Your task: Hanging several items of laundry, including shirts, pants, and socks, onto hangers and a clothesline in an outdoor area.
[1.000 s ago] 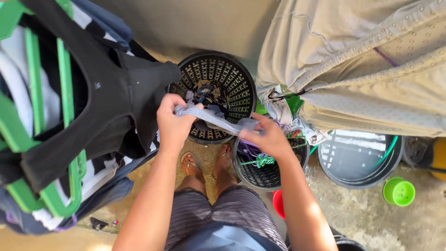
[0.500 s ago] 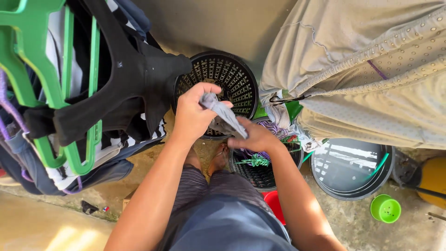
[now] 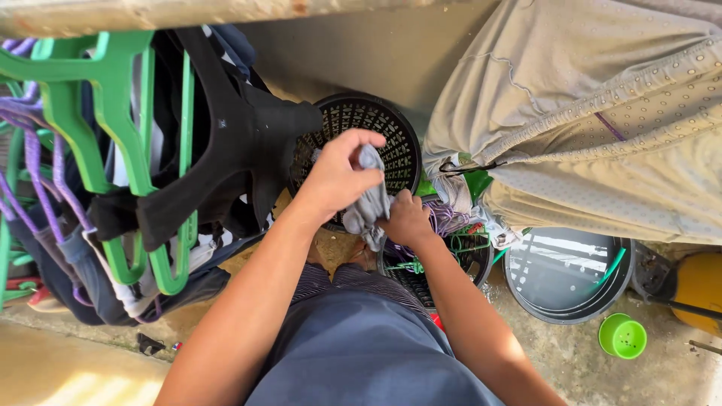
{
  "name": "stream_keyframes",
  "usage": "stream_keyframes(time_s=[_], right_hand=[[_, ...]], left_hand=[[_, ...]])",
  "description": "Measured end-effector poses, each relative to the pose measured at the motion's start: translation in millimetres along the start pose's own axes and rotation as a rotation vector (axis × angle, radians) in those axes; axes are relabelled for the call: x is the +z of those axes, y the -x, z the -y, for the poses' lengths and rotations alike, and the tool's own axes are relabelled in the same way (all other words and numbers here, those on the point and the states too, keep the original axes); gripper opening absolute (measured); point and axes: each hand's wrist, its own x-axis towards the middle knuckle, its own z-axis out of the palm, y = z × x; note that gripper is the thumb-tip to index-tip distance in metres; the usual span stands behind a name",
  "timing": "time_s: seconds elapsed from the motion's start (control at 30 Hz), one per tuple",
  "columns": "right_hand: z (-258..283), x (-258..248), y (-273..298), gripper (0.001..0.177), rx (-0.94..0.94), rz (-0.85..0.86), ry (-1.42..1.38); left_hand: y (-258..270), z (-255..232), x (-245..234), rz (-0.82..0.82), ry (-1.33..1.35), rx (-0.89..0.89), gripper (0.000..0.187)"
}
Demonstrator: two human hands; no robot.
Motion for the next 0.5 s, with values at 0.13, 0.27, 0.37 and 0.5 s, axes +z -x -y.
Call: stream_keyframes(time_s=[0.13,0.27,0.37,0.5], right_hand=[[-1,-18,18,0.075,-0.148,-0.335,-0.453],[-4,-43,34,0.045,-0.340,-0.020,-0.927],[-9,-48,42,0.044,-0.379,0.057,-1.404],[-9,-61,54,0.040,-0.387,0.121,-1.948]], left_hand=[[-8,16,-26,-0.152,-0.268,0.174,0.058],[-11,63,-45,-0.169,-0.549,0.228,0.100],[-7,98,-51,-0.094,-0.617,0.060,0.116],[-2,137,-53,-0.097,-0.750,-0.281,0.109]])
